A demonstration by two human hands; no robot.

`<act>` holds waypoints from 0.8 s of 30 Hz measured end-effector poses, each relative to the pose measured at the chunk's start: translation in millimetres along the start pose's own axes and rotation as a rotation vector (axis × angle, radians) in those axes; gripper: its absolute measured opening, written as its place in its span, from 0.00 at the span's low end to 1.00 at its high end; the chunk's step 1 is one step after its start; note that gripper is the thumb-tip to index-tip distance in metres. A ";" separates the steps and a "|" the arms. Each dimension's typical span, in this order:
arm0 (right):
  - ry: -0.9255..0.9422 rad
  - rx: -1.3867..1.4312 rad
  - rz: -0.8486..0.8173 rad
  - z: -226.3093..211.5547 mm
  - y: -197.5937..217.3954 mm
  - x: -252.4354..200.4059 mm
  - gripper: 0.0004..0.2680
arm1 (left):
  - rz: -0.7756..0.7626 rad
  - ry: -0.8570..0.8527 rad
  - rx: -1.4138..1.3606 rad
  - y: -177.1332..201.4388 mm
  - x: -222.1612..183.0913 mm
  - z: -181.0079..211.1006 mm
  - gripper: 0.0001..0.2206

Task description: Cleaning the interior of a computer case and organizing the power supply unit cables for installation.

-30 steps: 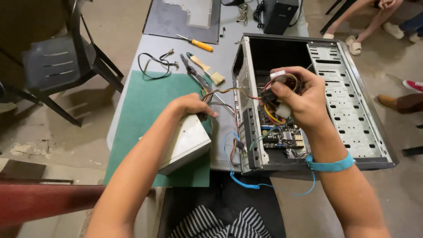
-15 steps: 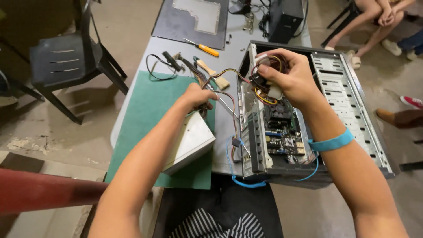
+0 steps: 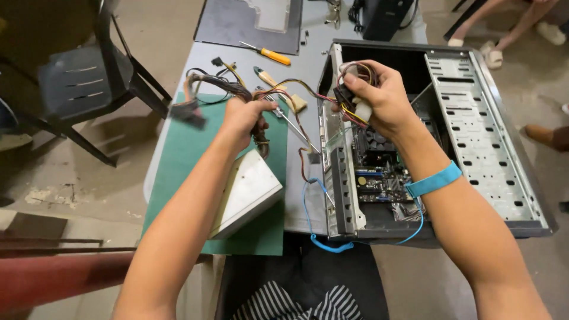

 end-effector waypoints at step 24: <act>-0.155 -0.032 -0.228 21.0 -7.8 -10.7 0.13 | -0.139 -0.147 0.025 -13.8 1.1 6.2 0.24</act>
Point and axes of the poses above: each hand's wrist, its own x-axis towards the middle knuckle, its own y-axis out of the back of the hand, z = x × y, the point moved 4 cm from there along x, towards the middle knuckle, and after that the axes turned 1 degree about z, right-handed, at the moved point
